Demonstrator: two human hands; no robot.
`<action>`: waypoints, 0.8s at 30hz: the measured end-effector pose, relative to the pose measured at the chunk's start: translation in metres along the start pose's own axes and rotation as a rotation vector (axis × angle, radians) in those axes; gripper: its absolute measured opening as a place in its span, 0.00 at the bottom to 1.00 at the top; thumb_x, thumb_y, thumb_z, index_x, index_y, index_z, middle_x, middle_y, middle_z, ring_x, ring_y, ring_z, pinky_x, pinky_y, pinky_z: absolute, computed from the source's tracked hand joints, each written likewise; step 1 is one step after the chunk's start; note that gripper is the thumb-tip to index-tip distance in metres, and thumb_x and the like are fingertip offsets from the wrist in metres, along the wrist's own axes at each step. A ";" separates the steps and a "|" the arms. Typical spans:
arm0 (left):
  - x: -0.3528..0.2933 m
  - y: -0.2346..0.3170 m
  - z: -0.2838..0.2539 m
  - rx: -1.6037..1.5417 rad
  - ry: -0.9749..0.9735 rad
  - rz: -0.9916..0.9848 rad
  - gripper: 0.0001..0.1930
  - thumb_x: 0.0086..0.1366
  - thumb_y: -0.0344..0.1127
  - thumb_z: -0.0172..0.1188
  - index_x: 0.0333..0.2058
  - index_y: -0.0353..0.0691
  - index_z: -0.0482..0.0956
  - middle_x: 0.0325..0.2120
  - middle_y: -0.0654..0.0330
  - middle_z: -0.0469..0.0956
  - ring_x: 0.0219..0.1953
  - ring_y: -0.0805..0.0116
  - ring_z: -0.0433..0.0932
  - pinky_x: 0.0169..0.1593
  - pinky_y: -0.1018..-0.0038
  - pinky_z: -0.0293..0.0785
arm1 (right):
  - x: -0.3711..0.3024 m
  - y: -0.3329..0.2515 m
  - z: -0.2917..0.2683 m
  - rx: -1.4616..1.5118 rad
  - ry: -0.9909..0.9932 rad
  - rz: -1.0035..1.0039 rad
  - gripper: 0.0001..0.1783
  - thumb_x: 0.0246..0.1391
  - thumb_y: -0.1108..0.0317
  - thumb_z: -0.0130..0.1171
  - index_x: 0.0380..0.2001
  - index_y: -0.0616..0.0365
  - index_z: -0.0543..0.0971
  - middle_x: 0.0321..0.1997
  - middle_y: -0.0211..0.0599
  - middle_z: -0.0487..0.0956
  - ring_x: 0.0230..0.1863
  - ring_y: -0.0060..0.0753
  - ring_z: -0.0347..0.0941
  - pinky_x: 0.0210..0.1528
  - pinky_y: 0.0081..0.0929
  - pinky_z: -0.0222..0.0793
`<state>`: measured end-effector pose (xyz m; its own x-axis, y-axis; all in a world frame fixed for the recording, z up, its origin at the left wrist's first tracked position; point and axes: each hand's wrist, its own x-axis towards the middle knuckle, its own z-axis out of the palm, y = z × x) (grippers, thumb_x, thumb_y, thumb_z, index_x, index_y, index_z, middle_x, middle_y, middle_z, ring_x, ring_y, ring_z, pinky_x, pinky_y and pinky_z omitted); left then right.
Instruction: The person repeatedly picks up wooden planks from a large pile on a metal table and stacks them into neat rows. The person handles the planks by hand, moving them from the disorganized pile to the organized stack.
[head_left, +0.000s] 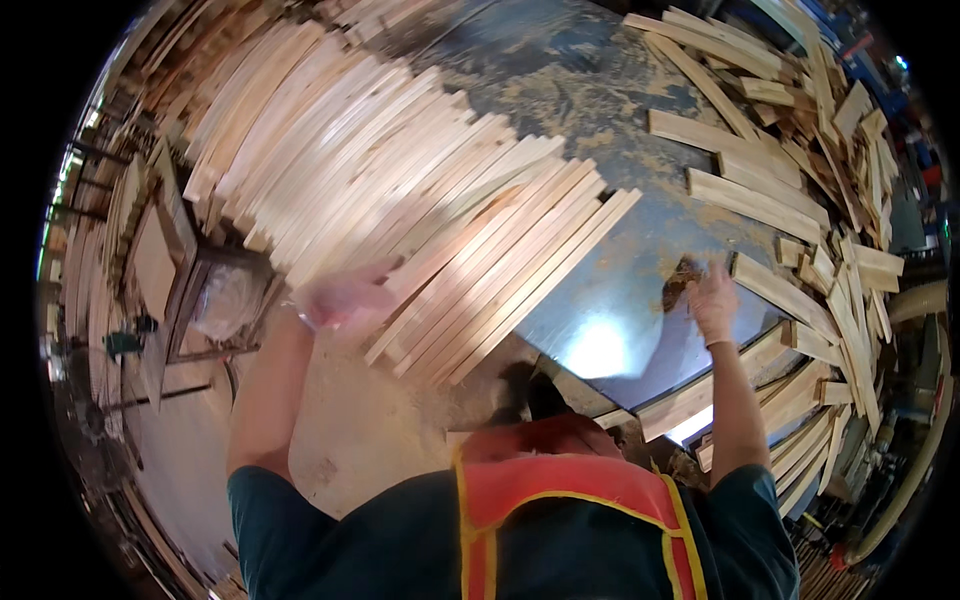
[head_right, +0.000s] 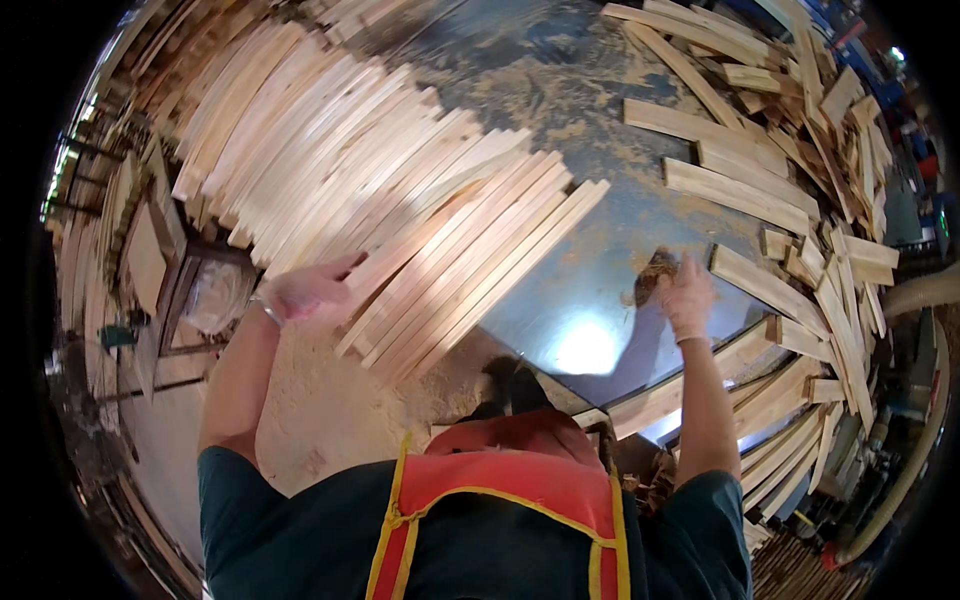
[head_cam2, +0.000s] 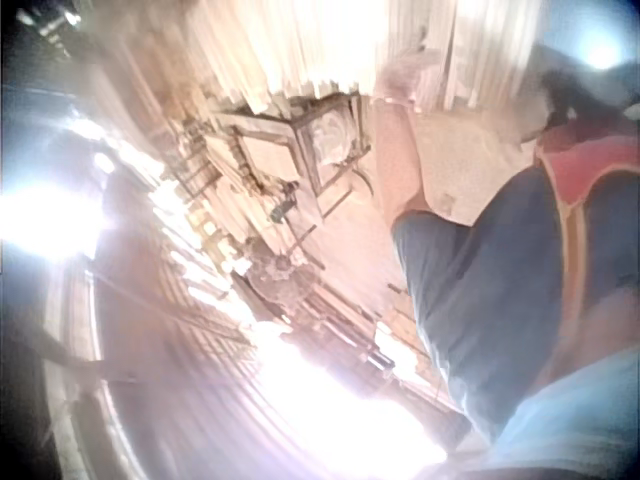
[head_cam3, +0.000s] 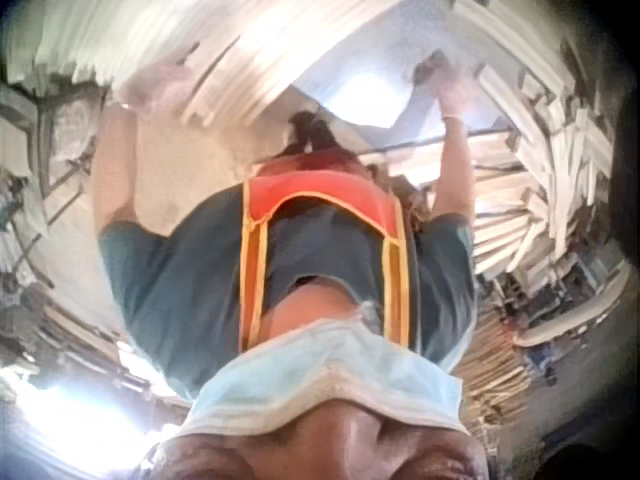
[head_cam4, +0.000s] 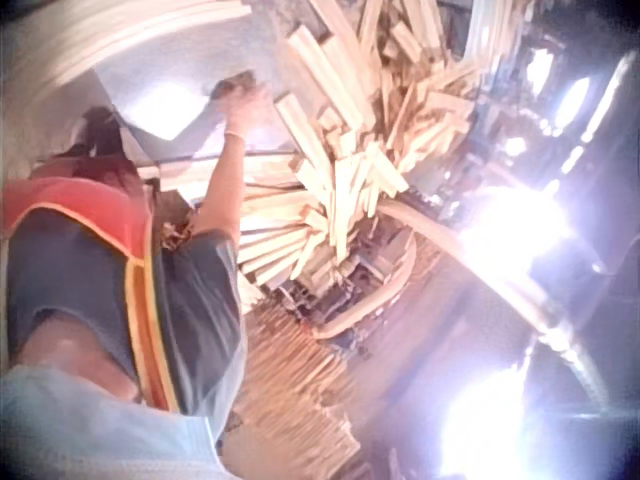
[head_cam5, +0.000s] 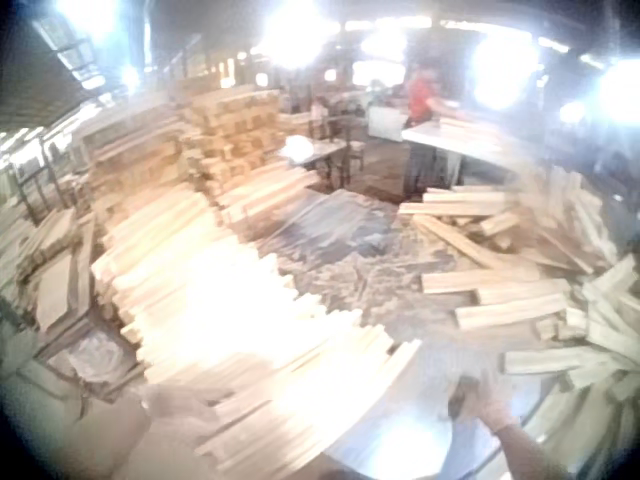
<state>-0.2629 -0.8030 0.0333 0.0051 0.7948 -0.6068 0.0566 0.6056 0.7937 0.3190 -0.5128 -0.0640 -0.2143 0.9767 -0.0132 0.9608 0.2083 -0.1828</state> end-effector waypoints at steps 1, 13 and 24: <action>0.021 0.005 0.016 0.225 -0.022 0.038 0.48 0.61 0.49 0.69 0.73 0.27 0.61 0.51 0.41 0.82 0.52 0.58 0.82 0.60 0.64 0.76 | 0.018 0.038 -0.002 -0.089 0.111 -0.102 0.40 0.48 0.60 0.75 0.63 0.61 0.73 0.64 0.52 0.77 0.65 0.56 0.72 0.66 0.45 0.71; 0.014 0.064 -0.040 0.524 0.773 -0.233 0.36 0.57 0.48 0.72 0.64 0.43 0.79 0.47 0.48 0.87 0.52 0.52 0.85 0.60 0.60 0.78 | 0.098 0.158 -0.069 -0.594 -0.560 0.088 0.51 0.44 0.57 0.76 0.72 0.48 0.65 0.72 0.45 0.70 0.74 0.52 0.64 0.73 0.46 0.64; 0.017 -0.024 -0.094 0.796 1.537 -0.031 0.47 0.58 0.58 0.70 0.72 0.43 0.65 0.67 0.48 0.70 0.67 0.45 0.69 0.68 0.53 0.67 | 0.058 0.056 -0.076 0.888 -0.193 0.250 0.36 0.61 0.37 0.65 0.55 0.59 0.78 0.47 0.36 0.83 0.44 0.35 0.80 0.44 0.32 0.74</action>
<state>-0.3576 -0.8006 0.0081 -0.8585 0.3781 0.3465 0.4799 0.8305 0.2828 0.3736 -0.4405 0.0002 -0.1224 0.9456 -0.3014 0.5141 -0.1993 -0.8342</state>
